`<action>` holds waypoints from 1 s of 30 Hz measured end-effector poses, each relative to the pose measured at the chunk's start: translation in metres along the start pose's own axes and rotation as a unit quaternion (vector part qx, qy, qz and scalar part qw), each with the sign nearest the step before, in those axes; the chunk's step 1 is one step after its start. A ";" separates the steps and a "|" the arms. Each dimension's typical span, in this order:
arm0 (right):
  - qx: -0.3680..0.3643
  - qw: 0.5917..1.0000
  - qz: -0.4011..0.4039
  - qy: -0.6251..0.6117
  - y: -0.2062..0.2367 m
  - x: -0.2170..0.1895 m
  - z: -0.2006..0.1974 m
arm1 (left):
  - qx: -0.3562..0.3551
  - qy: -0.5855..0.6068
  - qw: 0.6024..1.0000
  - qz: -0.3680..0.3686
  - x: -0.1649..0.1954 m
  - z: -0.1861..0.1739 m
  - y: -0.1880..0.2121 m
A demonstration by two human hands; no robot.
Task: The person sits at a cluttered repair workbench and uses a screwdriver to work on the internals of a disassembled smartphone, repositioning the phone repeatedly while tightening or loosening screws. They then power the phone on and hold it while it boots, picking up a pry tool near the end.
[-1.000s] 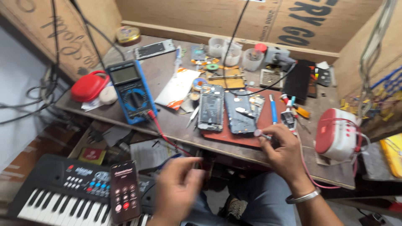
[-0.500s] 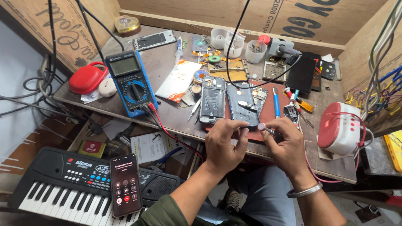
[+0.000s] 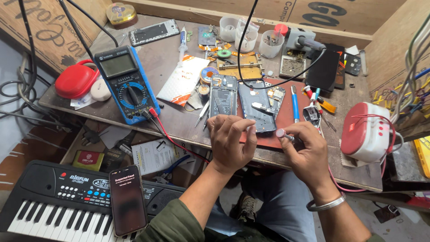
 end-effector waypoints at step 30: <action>0.028 0.998 0.060 -0.008 -0.017 0.010 -0.002 | -0.011 0.005 0.998 -0.064 -0.017 0.011 0.003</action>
Point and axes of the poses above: each hand's wrist, its own y-axis away from the middle knuckle, its own z-axis out of the palm, x = y × z, the point moved 7 cm from there along -y, towards the middle knuckle, and after that the axes turned 11 degrees about -y, right-handed, at the moved point
